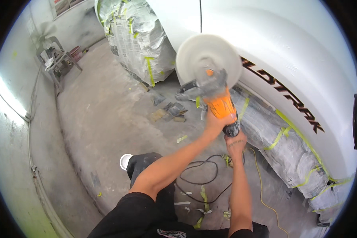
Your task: The person is using an electric buffer to polish the white side panel of a vehicle. The person moves the rotating buffing pad along the side of the car, including the area with a logo.
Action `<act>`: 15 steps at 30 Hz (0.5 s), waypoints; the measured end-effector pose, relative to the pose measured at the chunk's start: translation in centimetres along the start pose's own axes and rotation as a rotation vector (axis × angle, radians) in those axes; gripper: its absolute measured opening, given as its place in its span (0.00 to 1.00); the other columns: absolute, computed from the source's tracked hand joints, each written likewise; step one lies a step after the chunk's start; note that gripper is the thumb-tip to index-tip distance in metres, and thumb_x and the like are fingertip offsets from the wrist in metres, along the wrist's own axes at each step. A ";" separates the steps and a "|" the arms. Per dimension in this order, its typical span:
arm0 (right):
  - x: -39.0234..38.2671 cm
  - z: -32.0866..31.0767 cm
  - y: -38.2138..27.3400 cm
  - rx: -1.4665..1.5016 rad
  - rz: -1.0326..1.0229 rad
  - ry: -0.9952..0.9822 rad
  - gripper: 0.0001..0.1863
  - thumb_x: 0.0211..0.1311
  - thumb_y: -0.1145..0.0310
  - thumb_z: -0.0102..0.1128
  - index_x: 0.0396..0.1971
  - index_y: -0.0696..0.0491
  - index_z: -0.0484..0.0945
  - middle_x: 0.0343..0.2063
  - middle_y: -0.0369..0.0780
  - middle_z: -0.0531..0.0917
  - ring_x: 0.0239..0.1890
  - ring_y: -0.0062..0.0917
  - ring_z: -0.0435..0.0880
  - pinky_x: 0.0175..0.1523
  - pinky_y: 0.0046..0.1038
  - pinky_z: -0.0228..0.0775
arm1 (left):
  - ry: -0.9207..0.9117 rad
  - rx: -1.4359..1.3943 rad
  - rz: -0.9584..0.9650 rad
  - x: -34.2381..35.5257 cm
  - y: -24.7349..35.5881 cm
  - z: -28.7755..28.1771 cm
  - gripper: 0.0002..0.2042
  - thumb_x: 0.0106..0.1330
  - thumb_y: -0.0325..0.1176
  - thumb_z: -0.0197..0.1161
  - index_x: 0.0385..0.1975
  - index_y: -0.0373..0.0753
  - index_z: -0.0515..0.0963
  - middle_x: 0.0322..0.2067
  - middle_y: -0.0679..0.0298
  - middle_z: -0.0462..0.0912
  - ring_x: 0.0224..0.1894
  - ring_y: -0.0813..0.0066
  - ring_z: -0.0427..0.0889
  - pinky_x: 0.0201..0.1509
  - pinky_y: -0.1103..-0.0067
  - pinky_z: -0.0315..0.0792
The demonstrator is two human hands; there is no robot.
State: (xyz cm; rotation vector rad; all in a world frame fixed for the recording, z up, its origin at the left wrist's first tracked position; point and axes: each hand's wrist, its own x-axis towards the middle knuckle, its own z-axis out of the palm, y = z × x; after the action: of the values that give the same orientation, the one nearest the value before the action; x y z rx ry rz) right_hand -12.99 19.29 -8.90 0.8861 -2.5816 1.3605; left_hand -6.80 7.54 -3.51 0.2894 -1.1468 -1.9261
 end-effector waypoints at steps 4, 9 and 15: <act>4.2 0.7 -6.3 -0.160 -0.072 -0.133 0.17 0.45 0.66 0.66 0.36 0.58 0.81 0.31 0.54 0.86 0.38 0.55 0.84 0.44 0.47 0.75 | 0.035 -0.052 -0.006 4.6 1.4 -3.5 0.23 0.61 0.27 0.71 0.55 0.34 0.71 0.46 0.62 0.82 0.46 0.72 0.83 0.55 0.74 0.77; 6.1 2.0 -9.5 -0.272 -0.109 -0.210 0.16 0.47 0.64 0.65 0.36 0.57 0.81 0.31 0.53 0.86 0.39 0.53 0.85 0.45 0.47 0.75 | 0.145 -0.106 0.000 6.9 3.3 -5.2 0.23 0.64 0.34 0.69 0.56 0.35 0.73 0.49 0.61 0.81 0.51 0.71 0.81 0.59 0.71 0.73; 5.5 1.7 -12.0 -0.182 -0.102 -0.160 0.17 0.47 0.64 0.66 0.35 0.59 0.80 0.30 0.54 0.86 0.39 0.54 0.85 0.45 0.48 0.75 | 0.091 -0.038 0.129 6.8 8.7 -3.3 0.19 0.62 0.31 0.70 0.51 0.34 0.74 0.44 0.61 0.82 0.45 0.73 0.82 0.54 0.75 0.76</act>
State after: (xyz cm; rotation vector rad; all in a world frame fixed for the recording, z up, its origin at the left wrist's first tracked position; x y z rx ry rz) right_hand -10.86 10.31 0.66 1.1190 -2.6796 1.0484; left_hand -4.23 -1.48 3.18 0.2730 -1.0432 -1.8015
